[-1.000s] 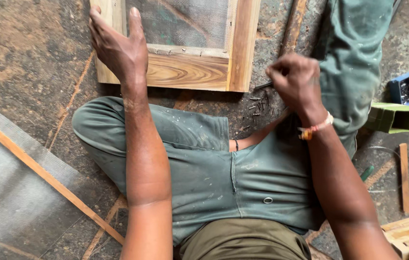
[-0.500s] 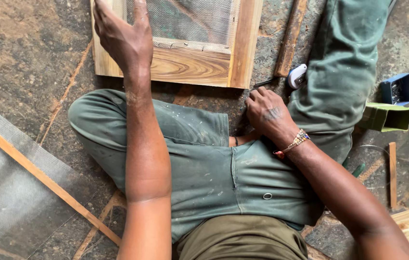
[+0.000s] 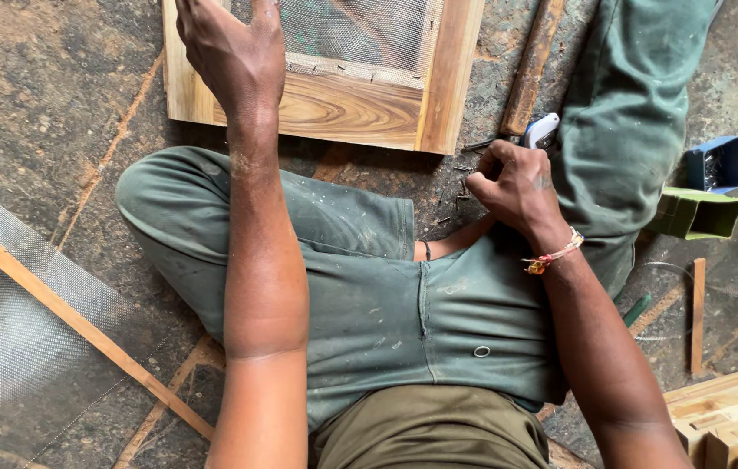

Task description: The person sits on the floor and attaches a metal mesh screen to a wooden frame. They use a hammer to drive small nails into the frame, securing the mesh in place. The person repeatedly picks up nails and hammers them along the edges of the frame.

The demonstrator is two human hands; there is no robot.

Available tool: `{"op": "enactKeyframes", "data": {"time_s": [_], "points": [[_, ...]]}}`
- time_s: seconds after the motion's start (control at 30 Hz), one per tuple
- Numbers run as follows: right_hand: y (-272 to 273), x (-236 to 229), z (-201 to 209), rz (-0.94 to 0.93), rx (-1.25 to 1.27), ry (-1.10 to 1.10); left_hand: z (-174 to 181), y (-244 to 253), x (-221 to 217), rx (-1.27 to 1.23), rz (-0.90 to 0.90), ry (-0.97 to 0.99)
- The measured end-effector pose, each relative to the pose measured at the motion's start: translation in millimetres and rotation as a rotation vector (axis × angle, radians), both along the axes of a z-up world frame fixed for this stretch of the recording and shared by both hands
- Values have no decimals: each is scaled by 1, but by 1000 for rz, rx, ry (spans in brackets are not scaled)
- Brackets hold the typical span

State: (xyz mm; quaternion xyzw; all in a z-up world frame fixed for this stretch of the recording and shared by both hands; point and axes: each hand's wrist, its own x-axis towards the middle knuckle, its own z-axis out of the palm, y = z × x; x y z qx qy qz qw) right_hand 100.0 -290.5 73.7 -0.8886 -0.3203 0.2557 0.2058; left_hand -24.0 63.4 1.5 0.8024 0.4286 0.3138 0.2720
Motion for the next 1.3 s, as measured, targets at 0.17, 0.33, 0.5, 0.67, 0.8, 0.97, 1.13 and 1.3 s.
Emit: {"op": "enactKeyframes", "data": {"time_s": [0.17,0.33,0.5,0.67,0.8,0.97,1.13,1.3], "points": [[0,6,-8,-184,174,223,1,-2,-1,22,-9,-17],[0,17,-5,-376,474,689,17,-14,16,-288,-29,212],[9,13,3,-379,667,731,42,-103,38,-717,-628,35],[13,9,8,-368,718,635,48,-162,45,-746,-827,73],[14,10,6,-333,704,529,52,-162,47,-758,-811,-39],[16,7,0,-291,706,490,52,-163,46,-843,-762,-39],[28,8,4,-216,655,345,46,-145,51,-787,-716,143],[66,32,3,200,497,-197,34,-85,47,-608,-489,272]]}}
